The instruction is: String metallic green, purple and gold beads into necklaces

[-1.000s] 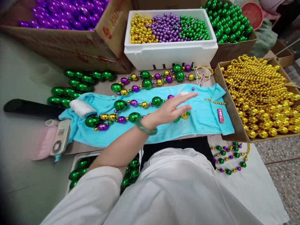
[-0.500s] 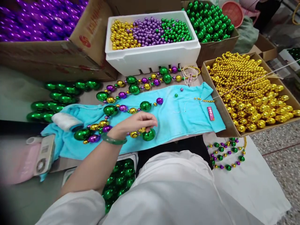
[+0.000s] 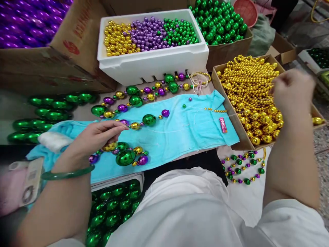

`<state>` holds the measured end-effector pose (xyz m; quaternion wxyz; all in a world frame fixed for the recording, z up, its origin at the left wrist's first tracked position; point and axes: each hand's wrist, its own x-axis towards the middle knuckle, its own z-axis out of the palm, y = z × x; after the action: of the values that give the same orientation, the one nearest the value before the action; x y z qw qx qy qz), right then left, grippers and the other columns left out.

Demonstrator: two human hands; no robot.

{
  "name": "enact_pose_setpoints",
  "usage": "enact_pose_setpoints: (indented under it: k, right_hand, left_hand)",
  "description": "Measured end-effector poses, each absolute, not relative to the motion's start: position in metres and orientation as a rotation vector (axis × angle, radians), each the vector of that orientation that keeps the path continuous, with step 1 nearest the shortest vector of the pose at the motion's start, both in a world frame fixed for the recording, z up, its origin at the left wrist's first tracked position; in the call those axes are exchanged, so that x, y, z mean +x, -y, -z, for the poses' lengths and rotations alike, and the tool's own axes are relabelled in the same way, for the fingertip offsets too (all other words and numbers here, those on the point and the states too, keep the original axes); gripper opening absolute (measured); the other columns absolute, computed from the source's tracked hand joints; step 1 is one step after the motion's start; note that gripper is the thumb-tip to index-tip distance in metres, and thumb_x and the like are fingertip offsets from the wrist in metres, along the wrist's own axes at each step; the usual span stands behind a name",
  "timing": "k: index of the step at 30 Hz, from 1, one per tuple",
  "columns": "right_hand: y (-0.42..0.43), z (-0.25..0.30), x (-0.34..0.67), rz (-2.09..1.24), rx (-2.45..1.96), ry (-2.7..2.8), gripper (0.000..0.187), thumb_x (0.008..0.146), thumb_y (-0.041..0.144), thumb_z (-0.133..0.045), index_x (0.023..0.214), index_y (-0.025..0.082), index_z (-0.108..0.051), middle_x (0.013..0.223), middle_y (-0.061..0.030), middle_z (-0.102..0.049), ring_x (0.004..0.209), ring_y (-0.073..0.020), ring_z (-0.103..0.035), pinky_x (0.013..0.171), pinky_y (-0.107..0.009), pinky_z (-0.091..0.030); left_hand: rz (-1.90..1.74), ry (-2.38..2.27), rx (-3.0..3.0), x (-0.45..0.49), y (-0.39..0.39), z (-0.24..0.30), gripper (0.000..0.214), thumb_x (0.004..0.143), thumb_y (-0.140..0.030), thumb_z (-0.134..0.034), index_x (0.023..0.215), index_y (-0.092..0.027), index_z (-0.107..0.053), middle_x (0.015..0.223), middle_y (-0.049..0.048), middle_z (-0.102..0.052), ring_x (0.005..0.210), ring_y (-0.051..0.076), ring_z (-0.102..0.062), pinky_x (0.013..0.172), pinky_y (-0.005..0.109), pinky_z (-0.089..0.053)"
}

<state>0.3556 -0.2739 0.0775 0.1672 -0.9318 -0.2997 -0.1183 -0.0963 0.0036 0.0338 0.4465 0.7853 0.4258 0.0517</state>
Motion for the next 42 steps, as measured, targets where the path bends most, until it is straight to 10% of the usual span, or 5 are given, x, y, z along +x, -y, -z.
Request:
enact_pose_setpoints:
  k: [6,16,26,32,42]
  right_hand:
    - [0.216,0.025,0.230,-0.491,-2.461,1.325,0.015,0.084,0.018,-0.058,0.082,0.016,-0.073,0.092,-0.0077,-0.070,0.079,-0.0178,-0.062,0.067,-0.027,-0.044]
    - [0.116,0.072,0.228,-0.265,-2.428,1.460,0.030,0.089,0.022,-0.046,0.105,0.011,-0.069,0.113,-0.0180,-0.061,0.112,-0.0312,-0.049,0.095,-0.040,-0.040]
    - [0.085,0.064,0.241,-0.637,-2.280,1.353,0.014,0.076,0.021,-0.056,0.078,0.013,-0.067,0.089,-0.0111,-0.067,0.082,-0.0218,-0.061,0.076,-0.033,-0.049]
    - [0.106,0.038,0.233,-1.201,-2.074,1.102,0.011,0.071,0.026,-0.058,0.072,0.015,-0.061,0.053,0.0017,-0.055,0.040,-0.0070,-0.038,0.039,-0.022,-0.029]
    - [0.128,0.044,0.241,-1.354,-2.160,1.028,0.016,0.062,0.029,-0.069,0.070,0.015,-0.070,0.065,-0.0042,-0.064,0.062,-0.0128,-0.054,0.047,-0.021,-0.037]
  left_hand:
    - [-0.334,-0.826,2.021,-0.071,0.017,-0.041,0.024,0.084,-0.042,-0.058,0.077,-0.021,-0.069,0.091,0.0029,-0.071,0.091,0.021,-0.063,0.083,0.032,-0.050]
    - [-0.483,-0.759,1.866,-0.002,0.076,-0.006,0.020,0.089,-0.029,-0.052,0.081,-0.016,-0.065,0.066,-0.0003,-0.063,0.061,0.011,-0.058,0.063,0.022,-0.047]
    - [-0.539,-0.584,2.216,0.042,0.110,0.037,0.023,0.097,-0.025,-0.044,0.095,-0.015,-0.065,0.093,0.0043,-0.070,0.089,0.015,-0.061,0.082,0.026,-0.047]
    - [-0.427,-0.596,2.708,0.074,0.116,0.056,0.029,0.097,-0.018,-0.035,0.093,-0.015,-0.063,0.090,0.0086,-0.064,0.088,0.021,-0.057,0.080,0.034,-0.043]
    - [-0.381,-0.328,2.827,0.094,0.163,0.096,0.031,0.095,-0.013,-0.034,0.095,-0.014,-0.064,0.089,0.0102,-0.064,0.091,0.022,-0.056,0.097,0.040,-0.039]
